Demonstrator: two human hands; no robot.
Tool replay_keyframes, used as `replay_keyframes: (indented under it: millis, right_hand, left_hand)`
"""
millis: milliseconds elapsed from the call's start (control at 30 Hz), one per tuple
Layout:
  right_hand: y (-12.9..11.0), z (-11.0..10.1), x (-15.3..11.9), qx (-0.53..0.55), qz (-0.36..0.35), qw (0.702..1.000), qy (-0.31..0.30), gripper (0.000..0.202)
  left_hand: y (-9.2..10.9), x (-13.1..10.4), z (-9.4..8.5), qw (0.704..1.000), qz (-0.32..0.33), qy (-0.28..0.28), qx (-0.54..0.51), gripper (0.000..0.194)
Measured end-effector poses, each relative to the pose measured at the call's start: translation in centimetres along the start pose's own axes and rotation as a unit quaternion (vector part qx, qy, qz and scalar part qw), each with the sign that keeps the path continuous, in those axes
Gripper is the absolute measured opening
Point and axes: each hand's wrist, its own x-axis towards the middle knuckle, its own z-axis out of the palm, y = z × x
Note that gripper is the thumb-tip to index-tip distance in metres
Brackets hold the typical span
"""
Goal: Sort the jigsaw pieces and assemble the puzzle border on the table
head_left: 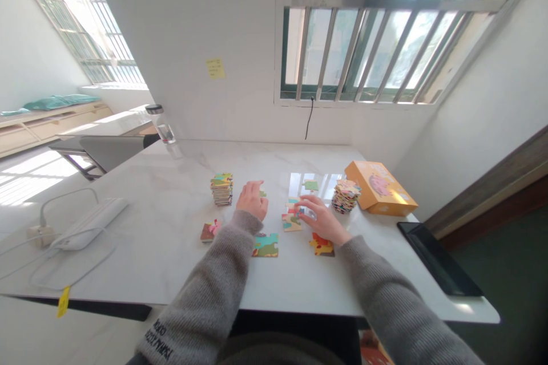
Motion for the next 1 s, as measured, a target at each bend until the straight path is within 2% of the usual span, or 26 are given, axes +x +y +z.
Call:
replay_keyframes:
  millis: [100, 200, 267, 367, 500, 700, 867, 1000]
  right_hand:
    - [0.1, 0.2, -0.1, -0.004, 0.01, 1.0, -0.013, 0.023]
    - [0.2, 0.6, -0.1, -0.009, 0.01, 1.0, -0.022, 0.023]
    - [0.6, 0.9, 0.1, -0.014, 0.01, 1.0, -0.022, 0.023]
    - [1.2, 1.5, 1.2, -0.028, 0.012, 0.999, -0.027, 0.025]
    - [1.6, 2.5, 3.9, -0.022, 0.004, 0.998, -0.056, 0.027]
    - [2.2, 4.3, 7.4, -0.025, 0.001, 0.997, -0.068, 0.029]
    - [2.9, 5.0, 8.2, -0.064, -0.001, 0.995, -0.078, 0.023]
    - [2.9, 4.4, 8.0, -0.088, 0.018, 0.991, -0.094, 0.022]
  left_hand:
    - [-1.4, -0.3, 0.1, 0.989, -0.054, -0.095, 0.097, 0.038]
    - [-1.7, -0.8, 0.3, 0.97, -0.057, -0.193, 0.14, 0.034]
    - [-1.6, -0.9, 0.4, 0.961, -0.053, -0.226, 0.152, 0.034]
    - [-1.5, -0.8, 0.4, 0.957, -0.049, -0.234, 0.165, 0.035]
    - [-1.5, -0.7, 0.1, 0.958, -0.043, -0.225, 0.171, 0.035]
    - [-0.9, -0.6, -0.4, 0.946, -0.064, -0.256, 0.187, 0.04]
    - [-0.6, -0.6, -0.7, 0.944, -0.068, -0.262, 0.189, 0.04]
    - [-0.7, -0.6, -0.6, 0.945, -0.063, -0.257, 0.191, 0.041]
